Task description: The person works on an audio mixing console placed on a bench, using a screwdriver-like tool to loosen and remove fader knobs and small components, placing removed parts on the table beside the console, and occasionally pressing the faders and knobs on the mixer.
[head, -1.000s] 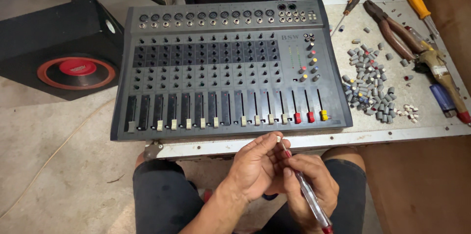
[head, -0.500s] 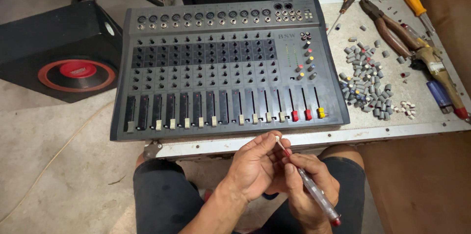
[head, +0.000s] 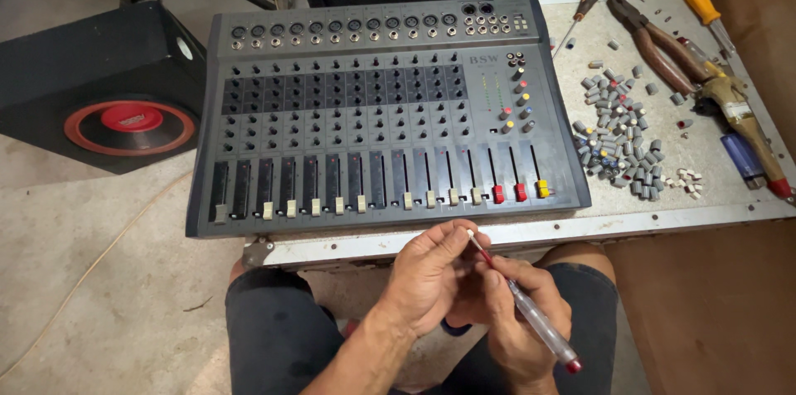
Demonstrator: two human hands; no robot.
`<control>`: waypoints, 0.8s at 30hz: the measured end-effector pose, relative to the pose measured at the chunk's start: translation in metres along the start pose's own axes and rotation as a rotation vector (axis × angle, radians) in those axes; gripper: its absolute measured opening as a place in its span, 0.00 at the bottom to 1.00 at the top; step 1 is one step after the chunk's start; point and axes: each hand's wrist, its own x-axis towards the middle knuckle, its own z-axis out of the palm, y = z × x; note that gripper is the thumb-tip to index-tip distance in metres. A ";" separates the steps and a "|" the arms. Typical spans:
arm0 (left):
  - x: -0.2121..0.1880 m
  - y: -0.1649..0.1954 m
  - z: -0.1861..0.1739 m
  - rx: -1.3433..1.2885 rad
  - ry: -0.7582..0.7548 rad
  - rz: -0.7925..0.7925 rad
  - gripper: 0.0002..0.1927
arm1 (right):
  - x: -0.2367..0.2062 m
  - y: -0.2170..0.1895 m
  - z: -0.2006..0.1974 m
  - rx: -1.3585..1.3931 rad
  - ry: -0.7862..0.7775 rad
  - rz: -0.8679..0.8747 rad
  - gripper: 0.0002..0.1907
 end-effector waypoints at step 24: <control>0.001 0.003 -0.008 0.062 -0.052 -0.071 0.09 | 0.003 0.001 0.000 0.010 -0.024 0.128 0.10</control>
